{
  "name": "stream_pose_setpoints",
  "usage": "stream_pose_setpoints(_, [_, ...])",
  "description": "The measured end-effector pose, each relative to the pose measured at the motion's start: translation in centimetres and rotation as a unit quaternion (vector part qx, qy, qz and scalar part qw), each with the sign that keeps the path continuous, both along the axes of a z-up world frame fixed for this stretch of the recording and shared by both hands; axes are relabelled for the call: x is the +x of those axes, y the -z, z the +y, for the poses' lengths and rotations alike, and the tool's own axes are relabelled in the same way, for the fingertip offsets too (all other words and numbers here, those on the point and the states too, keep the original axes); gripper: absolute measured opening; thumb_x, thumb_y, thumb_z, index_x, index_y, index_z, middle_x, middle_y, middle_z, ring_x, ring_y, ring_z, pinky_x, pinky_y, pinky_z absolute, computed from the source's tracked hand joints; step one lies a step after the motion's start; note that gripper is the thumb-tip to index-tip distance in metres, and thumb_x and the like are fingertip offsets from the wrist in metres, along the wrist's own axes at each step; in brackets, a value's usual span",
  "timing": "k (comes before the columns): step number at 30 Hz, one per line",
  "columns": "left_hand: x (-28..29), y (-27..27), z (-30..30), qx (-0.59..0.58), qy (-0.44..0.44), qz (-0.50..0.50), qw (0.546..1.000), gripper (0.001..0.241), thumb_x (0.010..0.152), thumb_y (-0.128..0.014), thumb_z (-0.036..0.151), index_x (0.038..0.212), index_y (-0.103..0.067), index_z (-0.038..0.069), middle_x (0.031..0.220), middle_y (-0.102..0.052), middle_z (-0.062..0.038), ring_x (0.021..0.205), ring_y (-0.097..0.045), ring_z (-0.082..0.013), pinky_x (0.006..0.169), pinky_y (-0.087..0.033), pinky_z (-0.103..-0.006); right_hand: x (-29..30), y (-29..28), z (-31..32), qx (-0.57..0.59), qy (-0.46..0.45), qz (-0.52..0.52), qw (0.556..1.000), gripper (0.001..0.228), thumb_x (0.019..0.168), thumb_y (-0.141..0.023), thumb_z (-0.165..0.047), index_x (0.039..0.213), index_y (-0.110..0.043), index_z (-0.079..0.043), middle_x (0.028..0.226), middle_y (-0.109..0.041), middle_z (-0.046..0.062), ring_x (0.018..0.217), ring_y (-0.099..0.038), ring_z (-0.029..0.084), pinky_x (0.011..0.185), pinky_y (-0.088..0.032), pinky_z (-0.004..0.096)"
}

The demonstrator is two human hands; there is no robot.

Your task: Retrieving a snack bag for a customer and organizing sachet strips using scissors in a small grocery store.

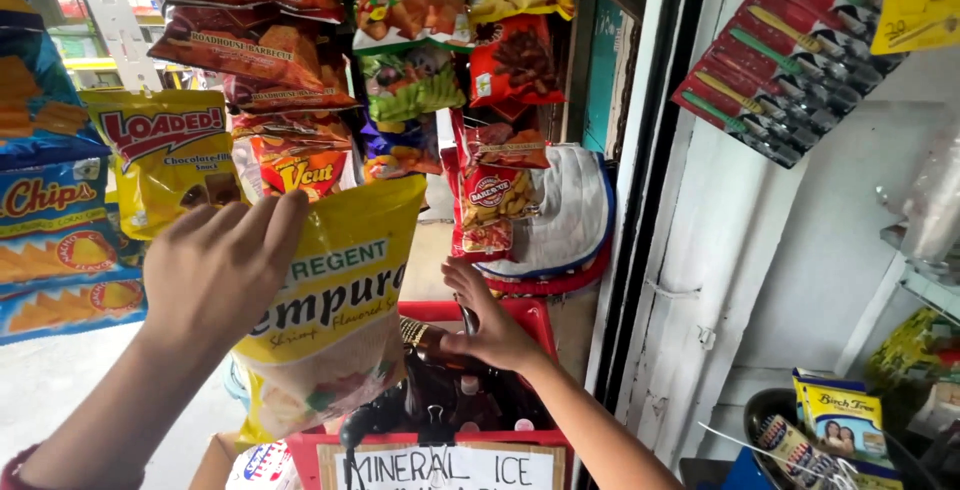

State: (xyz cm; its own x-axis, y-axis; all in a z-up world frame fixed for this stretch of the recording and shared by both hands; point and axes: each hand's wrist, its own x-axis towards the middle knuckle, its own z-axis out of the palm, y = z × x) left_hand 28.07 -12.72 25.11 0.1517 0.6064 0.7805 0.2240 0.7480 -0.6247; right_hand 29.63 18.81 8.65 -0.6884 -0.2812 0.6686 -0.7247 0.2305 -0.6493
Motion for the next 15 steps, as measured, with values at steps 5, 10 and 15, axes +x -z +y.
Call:
stream_pose_setpoints(5, [5.1,-2.6,1.3,0.026,0.038,-0.010,0.999,0.042,0.117,-0.080,0.037,0.091,-0.055,0.015,0.064,-0.053,0.007,0.051,-0.042,-0.0047,0.044,-0.030,-0.0235,5.0,-3.3,-2.9,-0.027,-0.051,-0.003,0.998,0.124,0.070,-0.082,-0.056,0.158,-0.008,-0.010,0.163,-0.021,0.019,0.151,-0.028,0.037,0.120,-0.033,0.054])
stream_pose_setpoints(10, [11.9,-2.5,3.8,0.052,0.028,0.025,0.998,0.039,0.124,-0.077,0.029,0.096,-0.054,0.015,0.066,-0.048,0.008,0.052,-0.041,-0.0041,0.046,-0.027,-0.0247,12.0,-4.1,-2.1,-0.013,-0.066,-0.028,0.997,0.109,0.066,-0.083,-0.057,0.148,-0.031,-0.010,0.145,-0.050,0.015,0.138,-0.048,0.032,0.107,-0.052,0.049])
stream_pose_setpoints(15, [17.1,-0.7,7.3,0.107,0.065,-0.123,0.984,0.024,0.114,-0.061,0.020,0.091,-0.064,0.014,0.063,-0.064,0.006,0.044,-0.057,-0.0084,0.033,-0.040,-0.0253,18.8,-2.5,2.6,-0.007,-0.038,-0.106,0.994,0.117,0.059,-0.083,-0.066,0.151,-0.035,-0.013,0.141,-0.060,0.012,0.133,-0.057,0.035,0.101,-0.060,0.050])
